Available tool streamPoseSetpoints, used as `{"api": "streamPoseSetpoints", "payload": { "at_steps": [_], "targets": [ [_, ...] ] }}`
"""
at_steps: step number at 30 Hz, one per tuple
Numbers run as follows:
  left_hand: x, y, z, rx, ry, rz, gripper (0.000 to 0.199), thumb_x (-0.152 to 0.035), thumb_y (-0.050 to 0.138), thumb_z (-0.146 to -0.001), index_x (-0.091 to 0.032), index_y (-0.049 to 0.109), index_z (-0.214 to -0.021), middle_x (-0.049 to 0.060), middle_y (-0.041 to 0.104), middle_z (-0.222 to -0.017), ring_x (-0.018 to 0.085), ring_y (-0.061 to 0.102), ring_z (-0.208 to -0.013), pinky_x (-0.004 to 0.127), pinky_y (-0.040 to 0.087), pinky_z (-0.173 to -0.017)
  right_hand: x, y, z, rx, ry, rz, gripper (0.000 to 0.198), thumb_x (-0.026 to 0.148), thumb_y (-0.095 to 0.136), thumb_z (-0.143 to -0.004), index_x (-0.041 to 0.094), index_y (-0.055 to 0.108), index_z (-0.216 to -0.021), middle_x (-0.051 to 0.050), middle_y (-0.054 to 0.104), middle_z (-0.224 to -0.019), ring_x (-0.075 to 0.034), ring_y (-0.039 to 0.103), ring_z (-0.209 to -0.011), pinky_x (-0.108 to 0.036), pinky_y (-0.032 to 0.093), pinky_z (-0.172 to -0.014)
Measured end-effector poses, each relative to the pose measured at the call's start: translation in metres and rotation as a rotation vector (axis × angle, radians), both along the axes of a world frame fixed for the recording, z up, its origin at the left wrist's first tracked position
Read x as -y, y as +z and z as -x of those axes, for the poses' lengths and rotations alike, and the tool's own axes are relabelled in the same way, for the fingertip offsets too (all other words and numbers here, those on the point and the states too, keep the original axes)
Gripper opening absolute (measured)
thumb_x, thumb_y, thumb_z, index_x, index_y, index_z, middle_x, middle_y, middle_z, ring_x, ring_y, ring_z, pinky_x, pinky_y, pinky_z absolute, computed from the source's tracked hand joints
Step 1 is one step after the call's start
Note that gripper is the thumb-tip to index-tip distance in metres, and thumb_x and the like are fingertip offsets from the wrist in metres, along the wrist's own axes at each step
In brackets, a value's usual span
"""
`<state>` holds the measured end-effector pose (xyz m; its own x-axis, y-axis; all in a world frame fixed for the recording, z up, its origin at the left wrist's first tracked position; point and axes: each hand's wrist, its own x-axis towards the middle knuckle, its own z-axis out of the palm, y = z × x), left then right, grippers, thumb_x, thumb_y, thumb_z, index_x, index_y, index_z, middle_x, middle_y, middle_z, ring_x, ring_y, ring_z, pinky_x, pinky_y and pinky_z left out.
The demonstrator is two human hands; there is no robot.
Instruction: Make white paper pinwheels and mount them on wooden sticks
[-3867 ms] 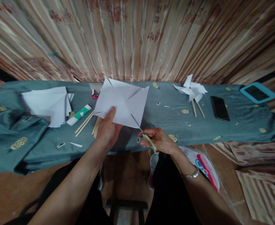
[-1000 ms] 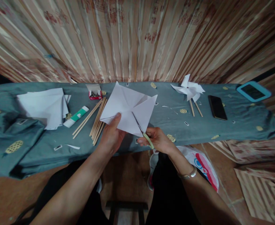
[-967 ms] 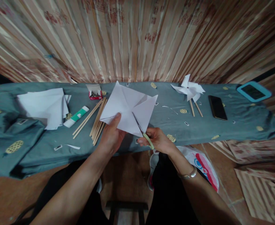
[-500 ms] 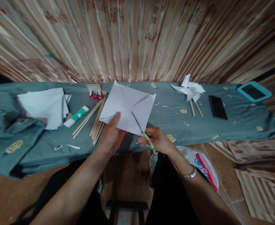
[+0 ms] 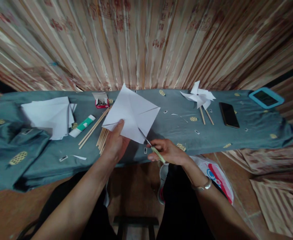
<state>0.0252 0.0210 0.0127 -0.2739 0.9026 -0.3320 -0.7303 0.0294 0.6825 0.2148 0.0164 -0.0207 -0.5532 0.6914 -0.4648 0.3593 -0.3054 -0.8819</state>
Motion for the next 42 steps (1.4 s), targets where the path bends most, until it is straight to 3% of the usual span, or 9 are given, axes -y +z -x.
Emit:
{"api": "streamPoseSetpoints", "payload": {
  "at_steps": [5,11,18,23,28,30,34,36,42],
  "targets": [
    [-0.002,0.000,0.012,0.022,0.038,-0.003,0.031,-0.007,0.050,-0.091,-0.019,0.060,-0.118,0.001,0.075,-0.095,0.015,0.071,-0.092,0.029,0.056,-0.090,-0.003,0.005,-0.039,0.310,0.077,-0.270,0.042,0.050,0.075,-0.070,0.016,0.067,-0.094,0.003,0.064,-0.063,-0.011,0.053,-0.053,-0.022,0.035,-0.050],
    [0.006,-0.016,0.004,0.035,-0.107,0.082,0.024,-0.010,0.058,-0.087,-0.016,0.062,-0.109,0.001,0.074,-0.087,0.017,0.070,-0.092,0.034,0.053,-0.096,-0.013,0.014,-0.067,1.021,-0.155,-0.679,0.042,0.038,0.063,-0.086,0.013,0.061,-0.119,-0.011,0.075,-0.089,-0.025,0.071,-0.085,-0.029,0.046,-0.071],
    [0.010,-0.030,-0.019,0.033,-0.297,0.240,0.014,-0.010,0.057,-0.086,-0.014,0.061,-0.098,0.006,0.073,-0.088,0.021,0.070,-0.098,0.044,0.051,-0.101,-0.037,0.012,-0.071,1.253,-0.232,-0.734,0.045,0.031,0.053,-0.091,0.005,0.053,-0.127,-0.025,0.073,-0.102,-0.035,0.070,-0.100,-0.039,0.050,-0.083],
    [0.022,-0.035,-0.011,-0.052,-0.421,0.180,0.015,-0.017,0.064,-0.082,-0.014,0.064,-0.096,0.011,0.072,-0.103,0.024,0.068,-0.102,0.050,0.047,-0.104,-0.051,0.009,-0.073,1.301,-0.219,-0.792,0.040,0.031,0.051,-0.090,0.004,0.056,-0.119,-0.027,0.071,-0.100,-0.037,0.069,-0.097,-0.040,0.050,-0.081],
    [0.040,-0.045,0.014,-0.213,-0.338,0.153,0.028,-0.019,0.072,-0.075,-0.017,0.062,-0.101,0.008,0.067,-0.106,0.020,0.066,-0.094,0.052,0.050,-0.099,-0.054,0.012,-0.074,1.338,-0.192,-0.776,0.036,0.034,0.052,-0.089,0.006,0.062,-0.110,-0.026,0.071,-0.099,-0.036,0.068,-0.097,-0.039,0.050,-0.081],
    [0.044,-0.049,0.026,-0.359,-0.260,0.122,0.044,-0.021,0.073,-0.074,-0.021,0.058,-0.116,0.009,0.063,-0.120,0.021,0.062,-0.108,0.048,0.046,-0.103,-0.052,0.015,-0.074,1.351,-0.184,-0.761,0.036,0.035,0.053,-0.089,0.006,0.063,-0.108,-0.027,0.071,-0.100,-0.037,0.068,-0.097,-0.040,0.050,-0.081],
    [0.042,-0.053,0.040,-1.220,-0.255,-0.192,0.049,-0.031,0.062,-0.084,-0.021,0.054,-0.132,0.013,0.052,-0.140,0.028,0.051,-0.126,0.051,0.037,-0.111,-0.051,0.019,-0.071,1.375,-0.161,-0.738,0.037,0.034,0.055,-0.089,0.006,0.064,-0.110,-0.026,0.071,-0.100,-0.037,0.069,-0.099,-0.041,0.049,-0.081],
    [0.035,-0.055,0.038,-1.498,-0.333,-0.358,0.042,-0.028,0.052,-0.089,-0.019,0.057,-0.130,0.014,0.055,-0.138,0.029,0.048,-0.130,0.053,0.034,-0.113,-0.052,0.020,-0.069,1.384,-0.140,-0.734,0.037,0.034,0.057,-0.088,0.006,0.064,-0.109,-0.026,0.071,-0.100,-0.037,0.069,-0.099,-0.040,0.049,-0.081],
    [0.008,-0.066,0.010,-1.807,-0.571,-0.497,0.043,-0.018,0.046,-0.090,-0.011,0.055,-0.132,0.017,0.048,-0.148,0.030,0.038,-0.141,0.050,0.033,-0.116,-0.054,0.019,-0.064,1.373,-0.077,-0.733,0.038,0.035,0.059,-0.086,0.006,0.065,-0.109,-0.025,0.071,-0.101,-0.036,0.069,-0.099,-0.038,0.048,-0.079]
  ]
}}
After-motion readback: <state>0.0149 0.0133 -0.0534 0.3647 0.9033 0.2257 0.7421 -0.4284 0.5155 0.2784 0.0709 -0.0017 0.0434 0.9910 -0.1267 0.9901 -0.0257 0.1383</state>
